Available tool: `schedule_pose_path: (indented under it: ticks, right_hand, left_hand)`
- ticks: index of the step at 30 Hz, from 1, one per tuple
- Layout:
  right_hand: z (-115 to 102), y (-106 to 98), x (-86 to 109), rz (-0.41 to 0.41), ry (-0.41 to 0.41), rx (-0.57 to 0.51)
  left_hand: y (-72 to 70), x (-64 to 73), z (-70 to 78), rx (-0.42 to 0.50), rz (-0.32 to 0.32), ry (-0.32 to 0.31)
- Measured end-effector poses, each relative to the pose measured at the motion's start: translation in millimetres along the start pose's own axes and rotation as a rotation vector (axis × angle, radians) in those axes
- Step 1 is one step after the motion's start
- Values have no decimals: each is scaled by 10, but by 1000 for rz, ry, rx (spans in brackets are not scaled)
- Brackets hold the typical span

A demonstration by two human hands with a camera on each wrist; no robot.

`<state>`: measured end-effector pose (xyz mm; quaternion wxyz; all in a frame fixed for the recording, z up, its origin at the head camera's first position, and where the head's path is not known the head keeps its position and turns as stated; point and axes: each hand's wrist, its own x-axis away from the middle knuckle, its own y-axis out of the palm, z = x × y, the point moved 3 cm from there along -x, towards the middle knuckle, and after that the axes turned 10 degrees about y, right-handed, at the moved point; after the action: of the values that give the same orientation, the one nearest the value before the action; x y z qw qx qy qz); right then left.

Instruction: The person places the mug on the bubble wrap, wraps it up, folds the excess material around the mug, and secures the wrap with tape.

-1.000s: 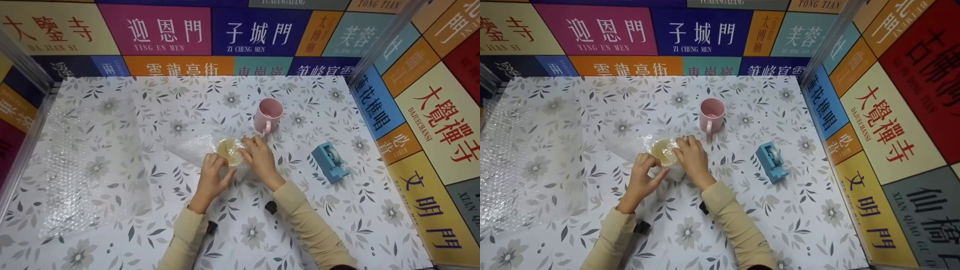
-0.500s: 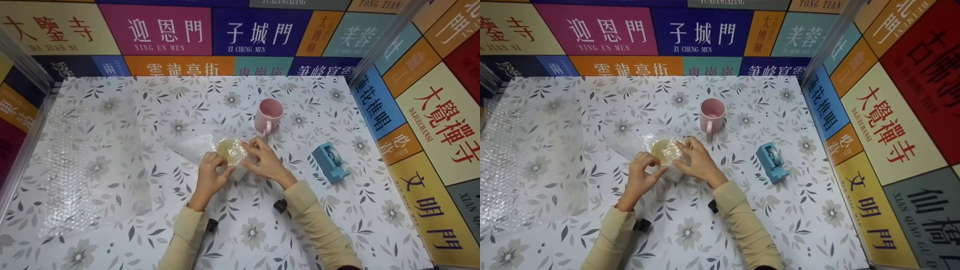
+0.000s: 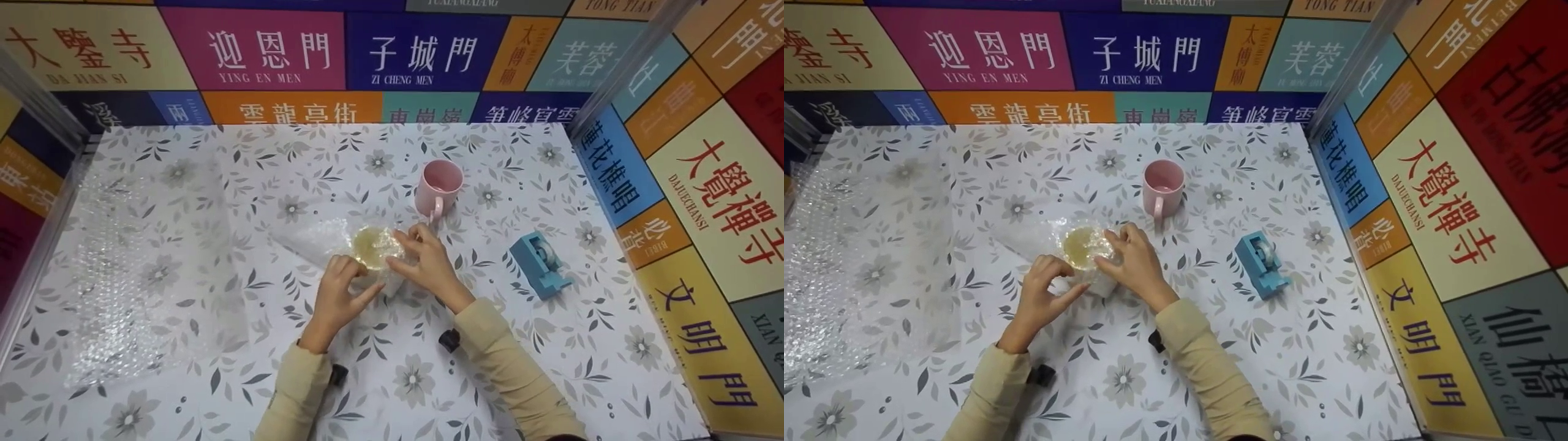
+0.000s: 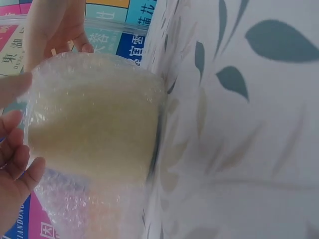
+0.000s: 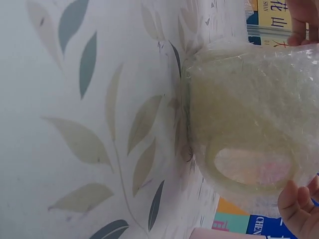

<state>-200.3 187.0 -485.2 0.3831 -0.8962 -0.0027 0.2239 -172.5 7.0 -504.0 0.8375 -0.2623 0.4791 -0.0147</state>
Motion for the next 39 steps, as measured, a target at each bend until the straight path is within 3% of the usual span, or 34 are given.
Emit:
schedule_pose_path:
  ticks: [3,6,9,11,14,17,19,23,26,30,34,39]
  right_hand:
    - [-2,-4,0,-9,22,-3]
    - [4,0,0,-21,43,-8]
    - [3,16,2,-34,60,-11]
    - [6,18,3,-39,67,-13]
    - [6,23,5,-33,59,-7]
    - [1,23,5,-22,46,-2]
    - [-4,18,4,-15,41,-3]
    - [-5,5,3,-18,51,-12]
    - [0,0,3,-22,59,-20]
    - [4,3,2,-20,62,-22]
    - [3,9,1,-26,65,-20]
    - [-5,7,8,-32,83,-27]
  left_hand:
    - [-138,67,-104,-51,22,-178]
    - [-310,143,-299,-130,-3,-487]
    - [-450,200,-500,-125,-58,-778]
    - [-484,209,-608,-55,-73,-928]
    - [-473,211,-716,112,-42,-1139]
    - [-415,210,-774,300,93,-1322]
    - [-369,210,-804,416,215,-1405]
    - [-288,219,-841,628,422,-1494]
    - [-256,244,-865,713,504,-1513]
    - [-234,268,-893,760,576,-1491]
    - [-227,265,-891,826,611,-1434]
    - [-222,239,-813,939,515,-1366]
